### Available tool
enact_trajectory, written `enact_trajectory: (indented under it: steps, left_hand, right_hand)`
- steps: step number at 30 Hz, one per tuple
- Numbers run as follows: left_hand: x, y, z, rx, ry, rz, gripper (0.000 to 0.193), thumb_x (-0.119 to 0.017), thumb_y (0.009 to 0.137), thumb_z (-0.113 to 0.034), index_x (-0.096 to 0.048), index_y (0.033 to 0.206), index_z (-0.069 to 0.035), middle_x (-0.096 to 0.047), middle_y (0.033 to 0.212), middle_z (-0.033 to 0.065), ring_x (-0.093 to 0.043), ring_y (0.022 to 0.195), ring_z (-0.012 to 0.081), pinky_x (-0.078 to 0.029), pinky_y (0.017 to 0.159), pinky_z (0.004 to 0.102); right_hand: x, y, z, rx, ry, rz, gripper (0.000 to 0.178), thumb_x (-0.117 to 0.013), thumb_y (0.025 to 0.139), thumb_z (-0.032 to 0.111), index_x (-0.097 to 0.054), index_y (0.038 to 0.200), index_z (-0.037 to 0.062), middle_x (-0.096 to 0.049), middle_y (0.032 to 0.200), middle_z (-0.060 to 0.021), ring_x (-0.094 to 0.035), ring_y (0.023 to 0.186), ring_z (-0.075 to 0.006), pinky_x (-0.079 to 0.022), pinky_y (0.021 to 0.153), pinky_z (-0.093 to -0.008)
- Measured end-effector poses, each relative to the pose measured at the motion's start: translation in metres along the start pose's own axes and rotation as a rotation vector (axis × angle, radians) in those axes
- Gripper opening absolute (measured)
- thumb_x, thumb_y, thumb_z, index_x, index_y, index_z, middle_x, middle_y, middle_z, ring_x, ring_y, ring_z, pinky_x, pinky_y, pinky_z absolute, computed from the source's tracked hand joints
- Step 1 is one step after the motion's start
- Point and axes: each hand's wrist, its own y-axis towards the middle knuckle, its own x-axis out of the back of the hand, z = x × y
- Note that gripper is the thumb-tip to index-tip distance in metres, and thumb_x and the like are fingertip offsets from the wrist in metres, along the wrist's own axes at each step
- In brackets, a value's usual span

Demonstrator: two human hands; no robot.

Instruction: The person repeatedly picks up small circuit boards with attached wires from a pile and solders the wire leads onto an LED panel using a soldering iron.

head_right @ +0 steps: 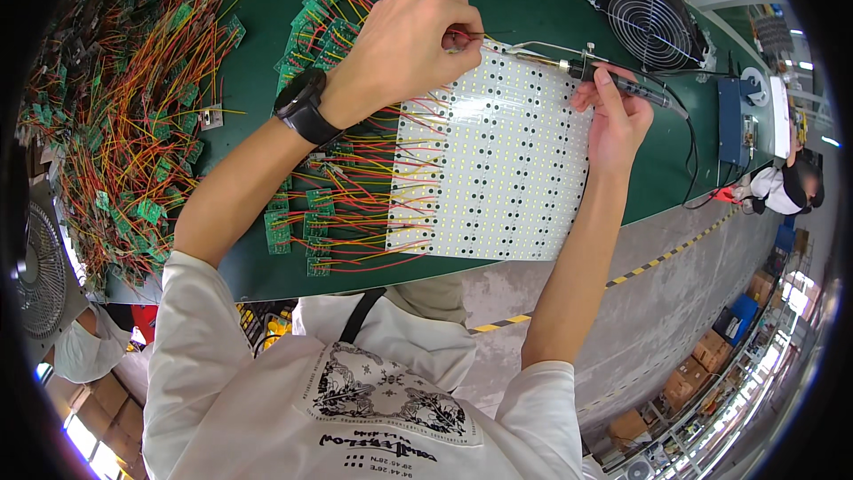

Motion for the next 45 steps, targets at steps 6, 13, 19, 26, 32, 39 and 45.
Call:
enact_trajectory:
  steps: [6,13,19,26,32,39,45]
  left_hand:
    - [0.0003,-0.0006,0.0001,0.007,-0.006,0.010,0.013,-0.067,0.073,-0.014,-0.069,0.077,-0.003,-0.066,0.078,0.0092,-0.064,0.070,0.0308,-0.052,0.066,0.0381]
    - [0.0001,-0.0006,-0.0001,0.013,-0.007,0.005,0.012,-0.066,0.073,-0.014,-0.069,0.077,-0.003,-0.066,0.078,0.0092,-0.064,0.070,0.0309,-0.052,0.066,0.0383]
    - [0.0006,-0.0006,0.0006,0.005,-0.027,0.010,0.012,-0.065,0.073,-0.012,-0.069,0.077,-0.002,-0.066,0.077,0.0093,-0.065,0.070,0.0305,-0.052,0.066,0.0379]
    - [0.0007,-0.0008,0.0011,0.008,-0.029,0.019,0.012,-0.065,0.073,-0.012,-0.069,0.077,-0.002,-0.066,0.077,0.0097,-0.065,0.070,0.0302,-0.052,0.065,0.0374]
    - [0.0008,-0.0010,0.0011,-0.002,-0.031,0.003,0.010,-0.065,0.073,-0.011,-0.068,0.076,-0.002,-0.065,0.075,0.0094,-0.064,0.068,0.0301,-0.052,0.064,0.0372]
    - [-0.0004,-0.0016,0.0024,0.006,-0.023,0.007,0.009,-0.065,0.072,-0.010,-0.068,0.077,-0.003,-0.065,0.075,0.0093,-0.064,0.068,0.0304,-0.052,0.064,0.0378]
    - [-0.0020,-0.0015,0.0040,0.003,-0.020,0.007,0.009,-0.065,0.072,-0.011,-0.068,0.077,-0.003,-0.065,0.075,0.0094,-0.064,0.069,0.0308,-0.052,0.064,0.0381]
  right_hand:
    - [0.0014,0.0011,-0.0017,-0.008,-0.024,-0.006,0.022,-0.065,0.090,0.008,-0.064,0.105,-0.0080,-0.067,0.074,-0.0138,-0.061,0.058,-0.0181,-0.047,0.055,-0.0282]
    - [0.0008,0.0006,-0.0012,-0.002,-0.028,-0.001,0.022,-0.066,0.090,0.008,-0.063,0.105,-0.0085,-0.067,0.074,-0.0142,-0.061,0.058,-0.0182,-0.047,0.055,-0.0277]
    - [0.0007,0.0007,-0.0016,-0.003,-0.036,-0.003,0.022,-0.066,0.090,0.008,-0.064,0.104,-0.0082,-0.067,0.074,-0.0141,-0.061,0.057,-0.0184,-0.047,0.055,-0.0277]
    - [0.0001,0.0007,-0.0015,0.009,-0.036,-0.003,0.020,-0.065,0.090,0.007,-0.065,0.103,-0.0077,-0.067,0.074,-0.0141,-0.061,0.057,-0.0184,-0.047,0.054,-0.0275]
    - [0.0006,0.0010,-0.0019,0.007,-0.024,-0.012,0.020,-0.064,0.090,0.006,-0.064,0.104,-0.0081,-0.066,0.073,-0.0137,-0.060,0.057,-0.0184,-0.047,0.053,-0.0274]
    - [0.0011,0.0013,-0.0029,0.001,-0.033,-0.010,0.020,-0.064,0.091,0.007,-0.064,0.104,-0.0086,-0.065,0.074,-0.0137,-0.060,0.057,-0.0184,-0.046,0.053,-0.0276]
    - [0.0009,0.0003,-0.0012,-0.013,-0.003,-0.076,0.020,-0.063,0.091,0.008,-0.064,0.103,-0.0083,-0.065,0.073,-0.0138,-0.060,0.057,-0.0193,-0.045,0.054,-0.0284]
